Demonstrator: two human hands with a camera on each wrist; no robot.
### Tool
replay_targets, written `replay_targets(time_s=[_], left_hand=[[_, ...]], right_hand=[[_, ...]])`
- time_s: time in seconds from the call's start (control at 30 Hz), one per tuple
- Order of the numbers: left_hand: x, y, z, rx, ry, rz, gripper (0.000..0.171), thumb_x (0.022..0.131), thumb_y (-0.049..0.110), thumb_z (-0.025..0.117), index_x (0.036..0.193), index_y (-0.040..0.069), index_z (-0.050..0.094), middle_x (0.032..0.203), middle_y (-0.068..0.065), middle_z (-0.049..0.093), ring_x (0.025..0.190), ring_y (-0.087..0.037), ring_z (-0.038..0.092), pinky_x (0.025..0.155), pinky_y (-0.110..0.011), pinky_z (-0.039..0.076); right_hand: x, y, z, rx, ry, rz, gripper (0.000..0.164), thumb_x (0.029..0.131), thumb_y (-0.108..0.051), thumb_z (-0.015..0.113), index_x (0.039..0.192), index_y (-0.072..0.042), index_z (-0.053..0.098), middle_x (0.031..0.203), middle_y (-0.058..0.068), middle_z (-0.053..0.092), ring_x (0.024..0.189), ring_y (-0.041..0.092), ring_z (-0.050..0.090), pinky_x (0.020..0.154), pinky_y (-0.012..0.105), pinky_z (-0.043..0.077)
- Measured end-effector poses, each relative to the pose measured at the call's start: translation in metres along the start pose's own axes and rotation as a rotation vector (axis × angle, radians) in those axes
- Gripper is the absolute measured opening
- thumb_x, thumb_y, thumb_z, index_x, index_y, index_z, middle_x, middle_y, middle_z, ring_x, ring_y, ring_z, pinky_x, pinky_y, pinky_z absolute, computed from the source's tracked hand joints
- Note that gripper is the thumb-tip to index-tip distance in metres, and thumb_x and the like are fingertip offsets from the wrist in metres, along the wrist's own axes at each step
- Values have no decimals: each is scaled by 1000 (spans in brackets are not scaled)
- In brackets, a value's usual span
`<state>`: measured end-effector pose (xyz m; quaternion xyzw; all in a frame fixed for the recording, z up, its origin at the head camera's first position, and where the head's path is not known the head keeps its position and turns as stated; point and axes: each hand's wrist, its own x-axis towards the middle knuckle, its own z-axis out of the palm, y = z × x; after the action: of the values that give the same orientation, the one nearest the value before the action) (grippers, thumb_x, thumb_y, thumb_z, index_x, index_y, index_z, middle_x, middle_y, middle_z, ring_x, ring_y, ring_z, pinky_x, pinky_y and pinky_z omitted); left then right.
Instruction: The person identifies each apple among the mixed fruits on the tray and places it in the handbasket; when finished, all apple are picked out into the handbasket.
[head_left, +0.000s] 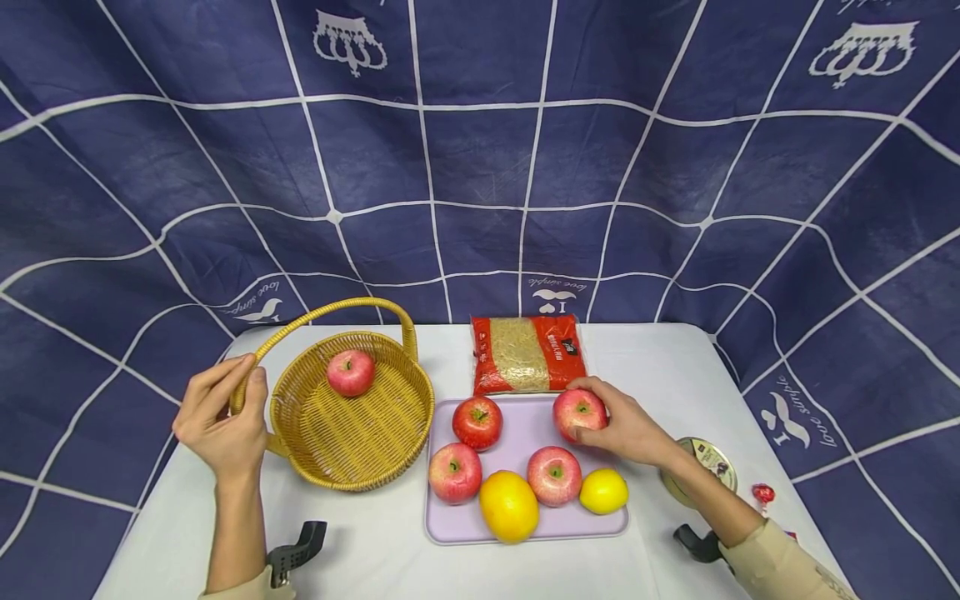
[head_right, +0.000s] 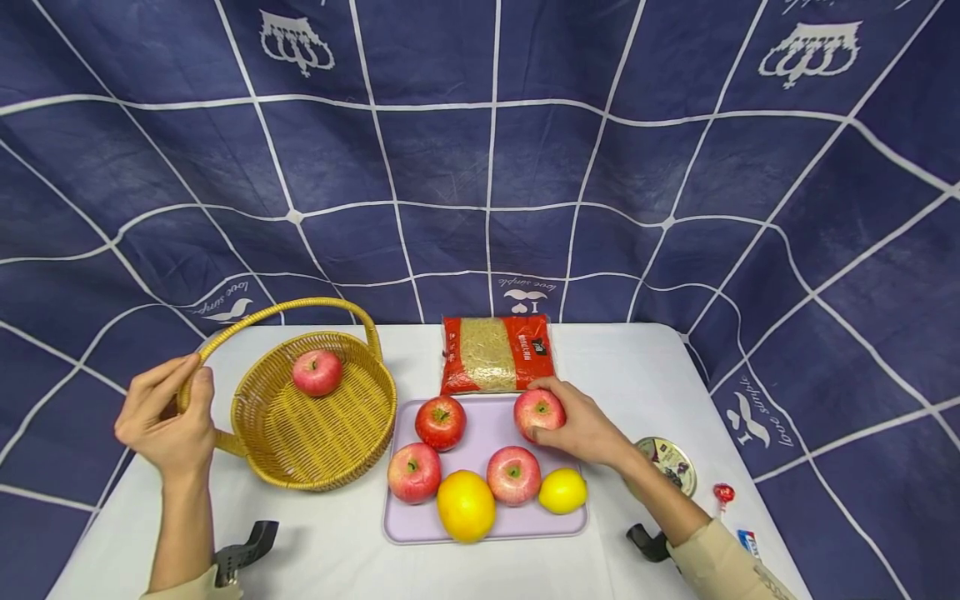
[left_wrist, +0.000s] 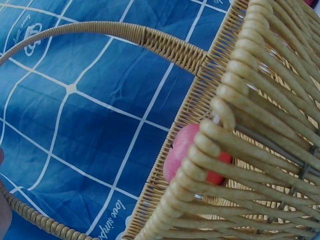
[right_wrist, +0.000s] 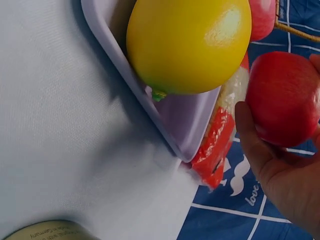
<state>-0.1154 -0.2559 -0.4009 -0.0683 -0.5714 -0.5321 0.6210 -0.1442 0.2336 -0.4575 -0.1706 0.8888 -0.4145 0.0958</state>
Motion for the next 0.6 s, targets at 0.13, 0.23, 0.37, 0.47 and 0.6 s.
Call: replay_targets(time_s=[0.13, 0.23, 0.37, 0.47, 0.6], left_hand=[[0, 1, 0, -1, 0, 1, 13, 74, -7, 78, 83, -16, 74, 86, -21, 74, 85, -16, 70, 79, -18, 55], [0, 1, 0, 6, -1, 0, 14, 74, -7, 79, 83, -15, 74, 86, -21, 74, 86, -15, 70, 80, -19, 55], [0, 0, 0, 9, -3, -2, 14, 74, -6, 79, 84, -15, 74, 86, -20, 74, 86, -15, 70, 80, -19, 55], [0, 0, 0, 5, -4, -3, 14, 74, -7, 79, 84, -16, 74, 86, -20, 74, 86, -15, 70, 80, -18, 55], [0, 0, 0, -1, -5, -2, 14, 74, -7, 78, 84, -16, 74, 86, -21, 74, 86, -15, 70, 79, -18, 55]], right_hand=[[-1, -4, 0, 2, 34, -24, 68, 76, -30, 85, 135, -27, 52, 120, -3, 63, 105, 20, 60, 90, 34, 56], [-2, -7, 0, 14, 50, -36, 67, 77, -27, 85, 135, -28, 52, 121, -3, 63, 105, 20, 60, 90, 35, 57], [-3, -12, 0, 27, 62, -44, 66, 77, -25, 84, 135, -29, 53, 121, -4, 62, 105, 20, 60, 91, 38, 56], [-3, -15, 0, 32, 71, -49, 66, 77, -25, 84, 136, -29, 54, 122, -4, 62, 105, 20, 61, 92, 40, 56], [-3, -17, 1, 47, 65, -51, 67, 77, -23, 84, 137, -25, 54, 123, -4, 62, 105, 20, 61, 93, 40, 56]])
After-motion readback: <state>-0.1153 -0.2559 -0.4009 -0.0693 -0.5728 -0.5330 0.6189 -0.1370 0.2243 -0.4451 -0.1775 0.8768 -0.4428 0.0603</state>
